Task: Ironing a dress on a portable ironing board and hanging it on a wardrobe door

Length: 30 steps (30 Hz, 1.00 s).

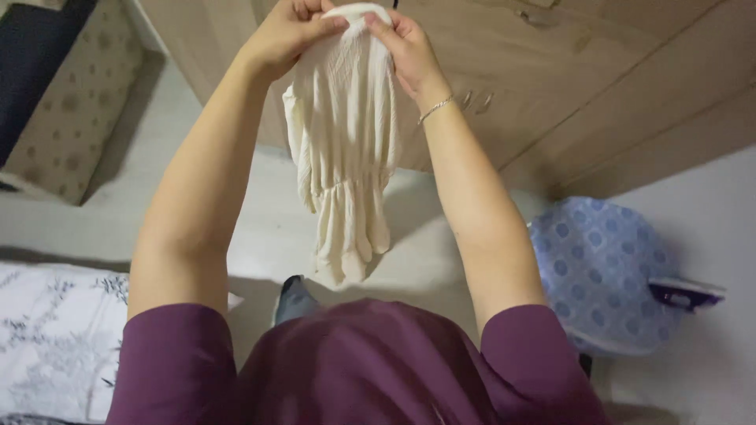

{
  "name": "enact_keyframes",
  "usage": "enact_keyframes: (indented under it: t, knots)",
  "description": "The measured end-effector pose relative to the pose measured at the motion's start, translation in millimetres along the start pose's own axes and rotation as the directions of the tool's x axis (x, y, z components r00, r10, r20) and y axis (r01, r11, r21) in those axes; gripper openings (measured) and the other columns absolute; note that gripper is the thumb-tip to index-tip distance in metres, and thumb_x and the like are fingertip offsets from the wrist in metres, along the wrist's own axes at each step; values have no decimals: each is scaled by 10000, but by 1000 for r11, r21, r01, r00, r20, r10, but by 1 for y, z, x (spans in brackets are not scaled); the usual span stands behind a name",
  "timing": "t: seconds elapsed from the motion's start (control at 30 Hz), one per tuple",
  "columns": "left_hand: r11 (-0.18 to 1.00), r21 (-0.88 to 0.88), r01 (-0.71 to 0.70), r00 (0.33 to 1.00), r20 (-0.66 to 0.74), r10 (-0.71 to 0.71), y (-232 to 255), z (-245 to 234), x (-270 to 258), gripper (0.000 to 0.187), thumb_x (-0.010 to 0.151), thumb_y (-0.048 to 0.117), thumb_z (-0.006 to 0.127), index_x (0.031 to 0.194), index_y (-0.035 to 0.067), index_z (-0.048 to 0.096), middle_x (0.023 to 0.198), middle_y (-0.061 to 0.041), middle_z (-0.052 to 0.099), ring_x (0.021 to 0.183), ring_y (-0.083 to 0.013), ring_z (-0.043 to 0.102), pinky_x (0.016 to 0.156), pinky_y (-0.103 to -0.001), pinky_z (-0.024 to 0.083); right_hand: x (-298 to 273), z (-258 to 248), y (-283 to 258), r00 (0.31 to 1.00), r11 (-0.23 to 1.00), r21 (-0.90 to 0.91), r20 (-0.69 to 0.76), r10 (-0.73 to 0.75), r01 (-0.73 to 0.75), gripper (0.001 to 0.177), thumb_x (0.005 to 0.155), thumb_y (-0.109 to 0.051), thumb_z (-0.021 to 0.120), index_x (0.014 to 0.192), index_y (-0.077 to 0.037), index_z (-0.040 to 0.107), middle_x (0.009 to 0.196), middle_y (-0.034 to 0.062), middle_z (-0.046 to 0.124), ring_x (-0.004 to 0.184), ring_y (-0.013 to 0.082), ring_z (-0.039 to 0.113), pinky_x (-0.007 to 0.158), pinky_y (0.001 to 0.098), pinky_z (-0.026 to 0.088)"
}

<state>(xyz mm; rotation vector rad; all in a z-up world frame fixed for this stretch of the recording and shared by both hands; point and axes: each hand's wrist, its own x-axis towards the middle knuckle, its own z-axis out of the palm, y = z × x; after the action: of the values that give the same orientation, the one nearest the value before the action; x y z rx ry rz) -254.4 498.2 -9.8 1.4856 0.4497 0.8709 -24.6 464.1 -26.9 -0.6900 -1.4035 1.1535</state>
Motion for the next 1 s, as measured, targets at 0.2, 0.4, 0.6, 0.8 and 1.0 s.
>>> enact_keyframes:
  t: [0.2,0.4,0.6,0.8,1.0]
  knots:
    - [999,-40,-14,991,136,19,12,-36,56,82,990,222,761,961,154,724,825,52,714,680,-30,642,616,-179,499,34,-2,-1,970,974,-223,-225,-91,39,218,989,-302,685,1041,-94,725,938,-72,655,913,46,548,871,221,438]
    - [997,58,-45,993,109,38,19,-60,110,450,998,186,807,720,228,455,722,110,506,678,-8,499,625,-211,393,62,-26,-10,904,765,-642,-355,-238,-50,123,1005,-278,725,993,-160,759,816,-128,502,771,38,419,704,215,352]
    - [991,39,-127,985,120,122,1,-78,143,476,988,162,817,733,238,422,718,110,458,665,-12,439,624,-217,355,77,-27,-22,903,573,-819,-234,-361,17,138,1010,-237,749,949,-114,737,872,-133,513,802,50,427,702,239,361]
    - [989,77,-125,986,117,115,12,-99,134,185,914,113,755,939,188,588,880,77,591,774,-32,565,705,-217,472,85,-6,-19,877,586,-798,-377,-298,-144,207,1001,-306,743,861,-175,665,753,-129,413,718,46,388,644,247,304]
    - [930,252,-268,963,49,265,37,-125,94,285,900,247,797,1119,179,628,1094,25,669,1009,-99,631,885,-295,542,96,20,-5,881,564,-824,-297,-368,-42,310,1043,-251,694,825,-191,481,806,-94,391,757,70,357,677,282,329]
